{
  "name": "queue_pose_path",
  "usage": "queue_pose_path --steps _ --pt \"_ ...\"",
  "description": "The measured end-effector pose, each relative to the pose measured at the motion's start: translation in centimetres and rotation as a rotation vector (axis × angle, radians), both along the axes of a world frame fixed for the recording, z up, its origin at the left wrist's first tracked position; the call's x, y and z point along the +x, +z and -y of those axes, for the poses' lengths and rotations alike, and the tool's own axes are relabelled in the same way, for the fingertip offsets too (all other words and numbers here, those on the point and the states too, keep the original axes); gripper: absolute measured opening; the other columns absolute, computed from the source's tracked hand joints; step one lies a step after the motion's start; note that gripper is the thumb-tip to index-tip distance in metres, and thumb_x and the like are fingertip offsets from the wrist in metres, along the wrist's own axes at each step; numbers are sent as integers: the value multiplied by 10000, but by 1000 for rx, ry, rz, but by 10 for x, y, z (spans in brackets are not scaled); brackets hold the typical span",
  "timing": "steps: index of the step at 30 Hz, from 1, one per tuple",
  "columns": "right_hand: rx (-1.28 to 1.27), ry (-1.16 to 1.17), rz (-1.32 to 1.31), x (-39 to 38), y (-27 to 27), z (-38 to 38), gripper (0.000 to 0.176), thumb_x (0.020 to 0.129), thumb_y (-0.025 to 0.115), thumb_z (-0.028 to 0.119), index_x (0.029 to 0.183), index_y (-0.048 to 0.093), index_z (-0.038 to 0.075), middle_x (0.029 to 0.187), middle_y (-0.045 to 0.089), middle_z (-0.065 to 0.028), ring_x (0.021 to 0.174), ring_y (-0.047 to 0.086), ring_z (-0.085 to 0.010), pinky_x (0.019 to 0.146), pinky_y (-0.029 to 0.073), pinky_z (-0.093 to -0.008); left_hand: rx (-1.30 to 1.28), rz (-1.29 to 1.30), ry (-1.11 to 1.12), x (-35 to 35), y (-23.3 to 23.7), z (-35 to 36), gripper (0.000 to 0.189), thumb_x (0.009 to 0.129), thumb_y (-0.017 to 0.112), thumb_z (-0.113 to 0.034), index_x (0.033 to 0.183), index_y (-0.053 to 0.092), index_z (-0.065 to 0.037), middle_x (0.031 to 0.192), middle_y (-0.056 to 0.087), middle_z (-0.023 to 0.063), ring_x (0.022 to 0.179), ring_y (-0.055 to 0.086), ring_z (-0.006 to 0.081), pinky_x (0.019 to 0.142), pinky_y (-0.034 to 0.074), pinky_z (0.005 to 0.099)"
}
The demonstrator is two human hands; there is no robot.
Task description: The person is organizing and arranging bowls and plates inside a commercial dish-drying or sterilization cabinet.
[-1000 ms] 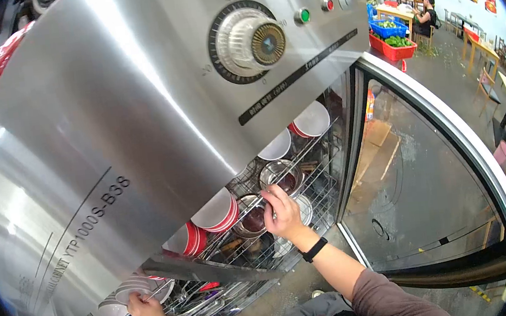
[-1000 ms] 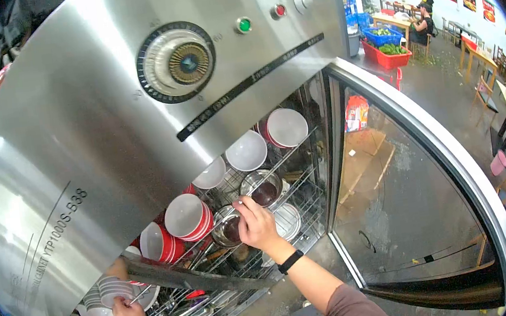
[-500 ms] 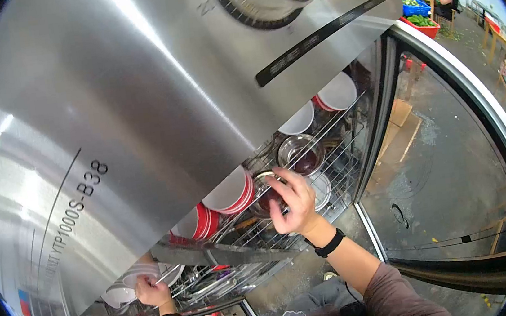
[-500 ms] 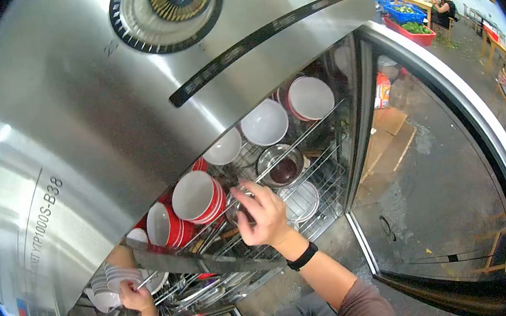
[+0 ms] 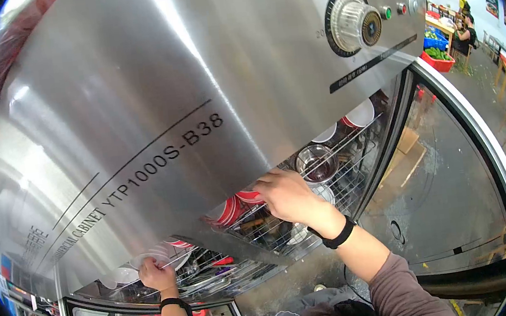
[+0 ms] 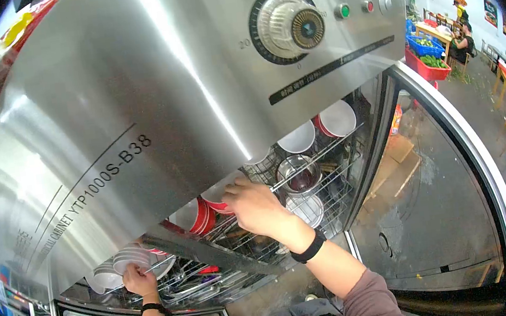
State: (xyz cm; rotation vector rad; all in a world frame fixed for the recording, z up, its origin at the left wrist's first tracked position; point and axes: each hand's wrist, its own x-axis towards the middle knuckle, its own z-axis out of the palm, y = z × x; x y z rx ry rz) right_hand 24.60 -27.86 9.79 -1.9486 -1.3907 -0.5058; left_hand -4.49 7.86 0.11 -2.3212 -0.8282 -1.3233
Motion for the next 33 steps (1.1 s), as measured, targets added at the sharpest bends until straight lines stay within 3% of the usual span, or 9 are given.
queue_pose_path --steps 4,9,12,16,20,33 --pt "190 22 -93 -10 16 7 181 778 667 59 953 688 17 1005 680 -123 989 635 -336 831 546 -424 9 13 0 1 -2 -3 143 662 582 -156 787 556 -91 705 563 143 693 565 402 666 438 526" --pt "588 -100 -6 -4 6 21 120 792 766 56 868 683 17 854 673 -136 786 670 -344 687 556 -411 4 19 -19 1 -1 -2 153 660 584 -147 794 552 -80 709 568 150 697 566 405 671 437 532" --pt "671 -303 43 12 -8 48 111 801 768 46 848 672 16 845 676 -144 742 676 -343 654 553 -405 2 19 -40 2 -1 0 164 658 583 -140 802 549 -69 716 567 157 698 563 411 669 436 531" --pt "673 -621 174 53 -25 88 128 825 752 35 882 641 12 873 666 -157 764 663 -361 671 535 -425 -4 24 -49 1 -3 -4 165 655 580 -136 798 542 -66 726 567 157 697 561 416 667 434 532" --pt "605 -739 188 93 -33 124 144 851 737 39 888 599 23 879 623 -156 787 630 -385 686 504 -445 -17 27 -56 -1 -1 -3 172 643 583 -131 796 535 -68 730 566 160 698 558 414 668 431 535" --pt "363 -818 109 138 -53 142 101 825 750 104 894 707 43 920 680 -116 929 619 -351 791 498 -449 16 31 -82 -1 -7 -8 181 646 583 -138 807 544 -66 734 567 165 703 551 419 675 428 533"
